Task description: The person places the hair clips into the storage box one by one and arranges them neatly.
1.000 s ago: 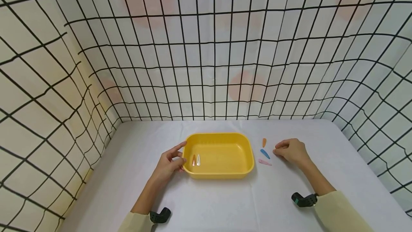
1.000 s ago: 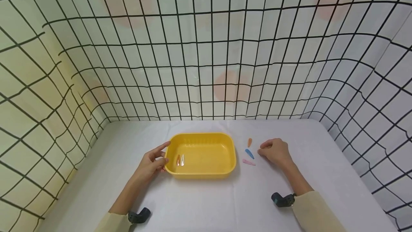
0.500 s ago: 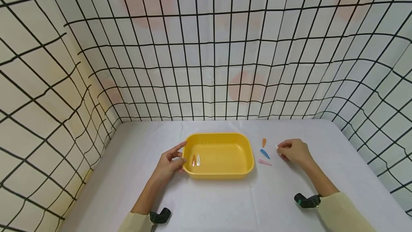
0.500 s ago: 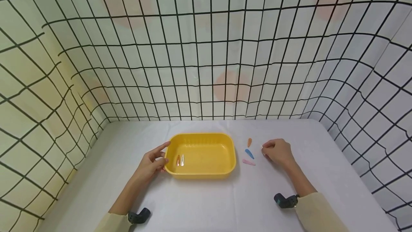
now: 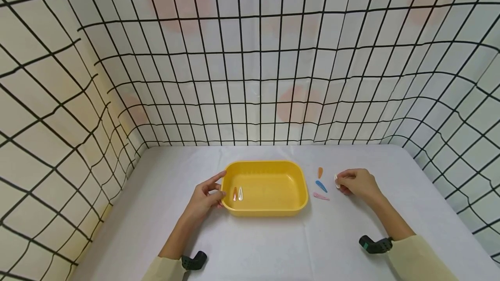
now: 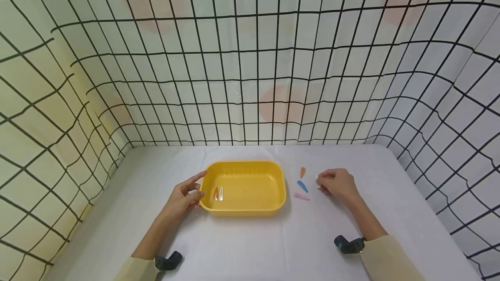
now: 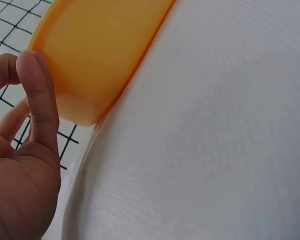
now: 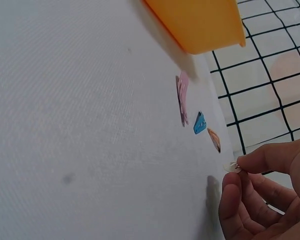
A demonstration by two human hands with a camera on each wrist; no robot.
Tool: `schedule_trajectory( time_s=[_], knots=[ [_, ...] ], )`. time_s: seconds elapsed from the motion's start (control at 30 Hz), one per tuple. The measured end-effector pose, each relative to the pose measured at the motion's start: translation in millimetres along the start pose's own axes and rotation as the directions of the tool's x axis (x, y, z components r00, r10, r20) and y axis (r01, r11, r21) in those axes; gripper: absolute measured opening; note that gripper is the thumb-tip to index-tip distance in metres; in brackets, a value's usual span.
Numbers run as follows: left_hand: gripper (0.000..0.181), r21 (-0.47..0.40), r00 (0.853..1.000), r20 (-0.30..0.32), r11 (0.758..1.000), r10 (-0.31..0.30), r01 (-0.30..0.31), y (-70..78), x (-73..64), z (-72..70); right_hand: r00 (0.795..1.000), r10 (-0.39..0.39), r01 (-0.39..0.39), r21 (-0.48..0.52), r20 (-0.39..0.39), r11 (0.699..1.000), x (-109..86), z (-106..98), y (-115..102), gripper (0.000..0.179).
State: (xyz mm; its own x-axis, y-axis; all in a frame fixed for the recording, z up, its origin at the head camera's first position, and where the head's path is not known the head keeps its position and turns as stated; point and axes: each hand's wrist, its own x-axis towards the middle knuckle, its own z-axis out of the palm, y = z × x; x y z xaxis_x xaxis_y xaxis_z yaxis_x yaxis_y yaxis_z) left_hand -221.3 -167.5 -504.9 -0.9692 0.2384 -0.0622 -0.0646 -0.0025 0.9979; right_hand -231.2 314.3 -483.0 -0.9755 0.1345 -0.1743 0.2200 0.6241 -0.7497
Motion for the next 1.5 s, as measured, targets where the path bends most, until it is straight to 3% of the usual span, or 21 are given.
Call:
schedule_trajectory(
  time_s=[0.33,0.77,1.5],
  knots=[
    [0.065,-0.007,1.0,-0.015,1.0,0.008,-0.008,1.9,0.7,-1.4,0.997,-0.072,0.069,0.106,0.03,0.992,-2.2,-2,-15,0.037],
    [0.065,-0.001,1.0,-0.019,1.0,0.002,-0.002,0.0,1.7,0.7,0.989,-0.108,0.083,0.237,0.097,0.968,-7.9,0,-41,0.041],
    [0.065,-0.012,1.0,-0.008,1.0,-0.012,0.012,2.6,-2.7,2.6,0.966,-0.183,0.118,0.315,0.185,0.942,-19.0,28,-94,0.036]
  ],
)
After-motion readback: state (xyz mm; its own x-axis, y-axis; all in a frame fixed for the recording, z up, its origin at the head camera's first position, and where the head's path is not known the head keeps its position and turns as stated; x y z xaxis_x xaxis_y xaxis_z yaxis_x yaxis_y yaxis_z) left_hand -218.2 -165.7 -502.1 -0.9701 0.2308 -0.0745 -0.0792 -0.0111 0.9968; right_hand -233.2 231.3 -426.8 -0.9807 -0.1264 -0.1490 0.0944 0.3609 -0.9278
